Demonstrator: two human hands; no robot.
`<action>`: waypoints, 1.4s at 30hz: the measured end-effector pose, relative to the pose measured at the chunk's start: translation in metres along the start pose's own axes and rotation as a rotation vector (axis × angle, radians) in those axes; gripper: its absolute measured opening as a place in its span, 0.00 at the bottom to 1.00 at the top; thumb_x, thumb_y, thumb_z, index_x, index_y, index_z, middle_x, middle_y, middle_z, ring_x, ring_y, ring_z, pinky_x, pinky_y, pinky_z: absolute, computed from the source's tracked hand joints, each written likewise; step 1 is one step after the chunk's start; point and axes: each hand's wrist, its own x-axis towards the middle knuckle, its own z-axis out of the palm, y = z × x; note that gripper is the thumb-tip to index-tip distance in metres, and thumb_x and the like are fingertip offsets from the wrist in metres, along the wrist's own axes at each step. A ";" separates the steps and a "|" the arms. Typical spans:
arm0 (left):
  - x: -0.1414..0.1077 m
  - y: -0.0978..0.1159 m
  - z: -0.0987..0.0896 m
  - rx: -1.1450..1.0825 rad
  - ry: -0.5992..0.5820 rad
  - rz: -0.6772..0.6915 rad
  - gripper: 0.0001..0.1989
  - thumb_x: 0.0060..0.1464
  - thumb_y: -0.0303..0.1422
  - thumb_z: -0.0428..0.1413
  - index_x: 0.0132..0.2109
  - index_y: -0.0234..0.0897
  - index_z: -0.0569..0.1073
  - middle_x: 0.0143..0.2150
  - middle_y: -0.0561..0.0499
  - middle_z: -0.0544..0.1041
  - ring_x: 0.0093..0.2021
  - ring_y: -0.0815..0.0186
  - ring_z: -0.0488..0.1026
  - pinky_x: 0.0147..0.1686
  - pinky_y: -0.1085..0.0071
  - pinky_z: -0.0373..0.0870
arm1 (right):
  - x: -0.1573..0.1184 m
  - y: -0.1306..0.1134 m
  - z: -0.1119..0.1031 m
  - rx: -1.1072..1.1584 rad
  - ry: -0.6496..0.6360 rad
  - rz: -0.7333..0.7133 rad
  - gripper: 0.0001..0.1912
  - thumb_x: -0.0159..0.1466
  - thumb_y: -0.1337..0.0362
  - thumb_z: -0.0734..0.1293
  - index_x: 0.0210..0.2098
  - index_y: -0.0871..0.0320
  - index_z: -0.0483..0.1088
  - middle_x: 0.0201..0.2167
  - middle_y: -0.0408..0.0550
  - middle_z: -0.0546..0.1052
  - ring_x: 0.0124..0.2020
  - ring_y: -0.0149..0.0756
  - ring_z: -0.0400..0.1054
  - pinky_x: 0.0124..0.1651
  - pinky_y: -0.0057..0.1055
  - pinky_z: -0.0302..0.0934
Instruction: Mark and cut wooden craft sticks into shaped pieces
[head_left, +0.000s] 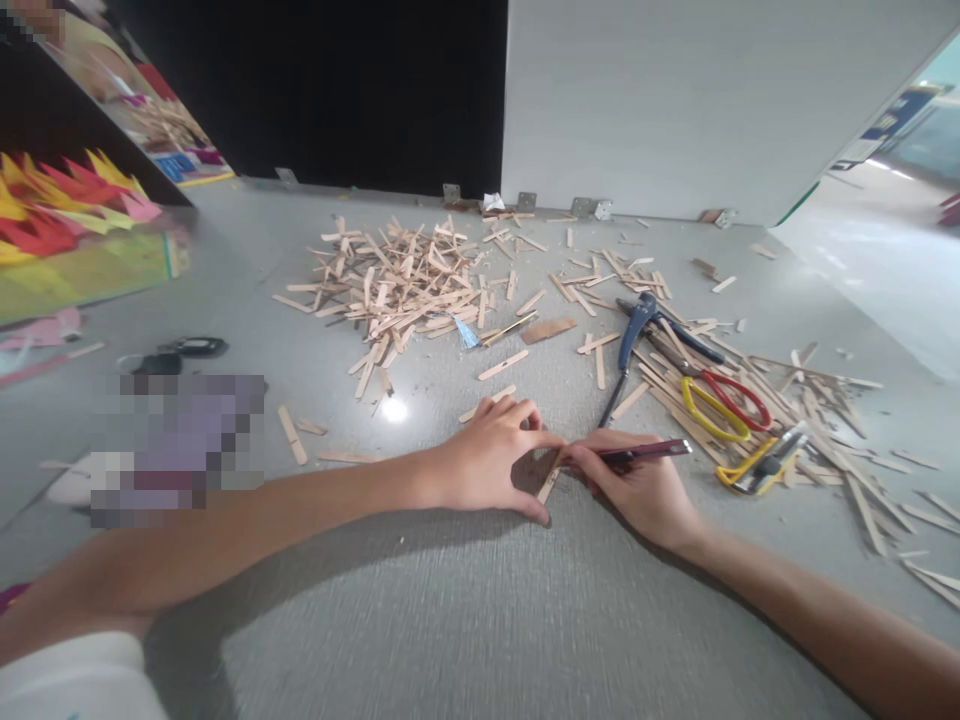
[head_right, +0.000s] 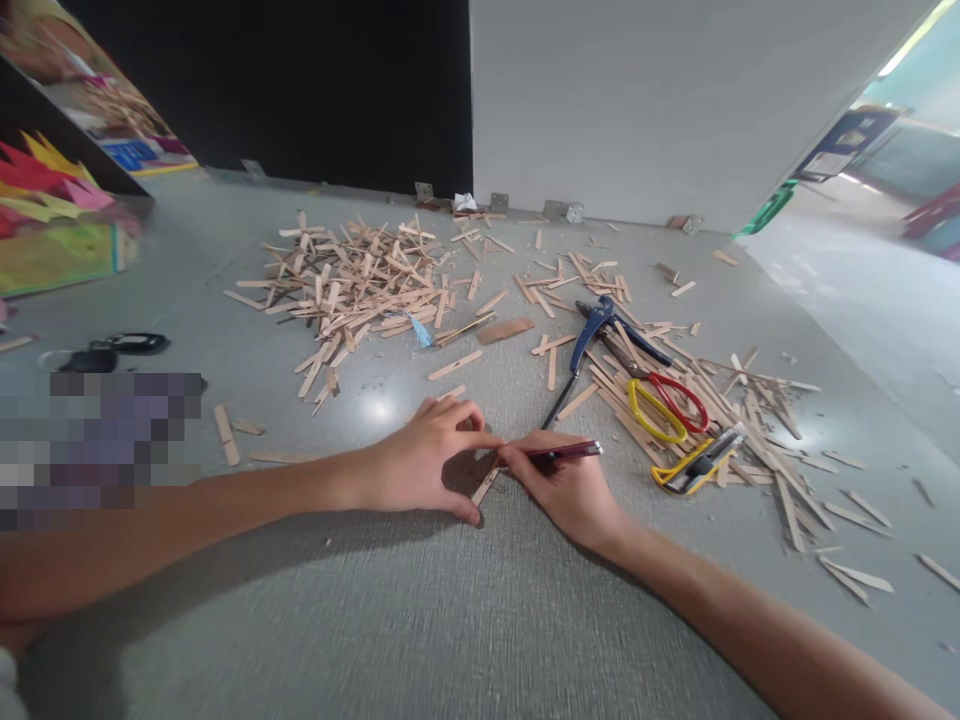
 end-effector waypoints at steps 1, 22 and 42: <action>0.000 0.000 0.000 0.003 -0.004 0.000 0.40 0.48 0.55 0.73 0.65 0.48 0.77 0.52 0.44 0.71 0.57 0.46 0.67 0.60 0.50 0.62 | 0.000 0.001 0.001 -0.013 0.006 -0.005 0.23 0.74 0.50 0.65 0.28 0.55 0.78 0.20 0.44 0.77 0.21 0.33 0.68 0.27 0.30 0.64; 0.002 -0.003 -0.001 0.013 -0.030 0.006 0.40 0.50 0.59 0.71 0.66 0.50 0.77 0.53 0.45 0.70 0.56 0.46 0.67 0.59 0.51 0.62 | -0.002 0.001 0.000 -0.099 0.010 -0.142 0.25 0.77 0.54 0.62 0.25 0.55 0.73 0.20 0.44 0.74 0.22 0.32 0.68 0.28 0.28 0.64; 0.003 -0.004 -0.002 0.032 -0.043 0.034 0.39 0.53 0.60 0.68 0.67 0.54 0.75 0.55 0.45 0.69 0.56 0.49 0.65 0.60 0.53 0.59 | -0.012 -0.003 -0.011 -0.051 -0.155 -0.117 0.15 0.74 0.59 0.66 0.32 0.56 0.77 0.21 0.42 0.79 0.19 0.29 0.69 0.23 0.26 0.61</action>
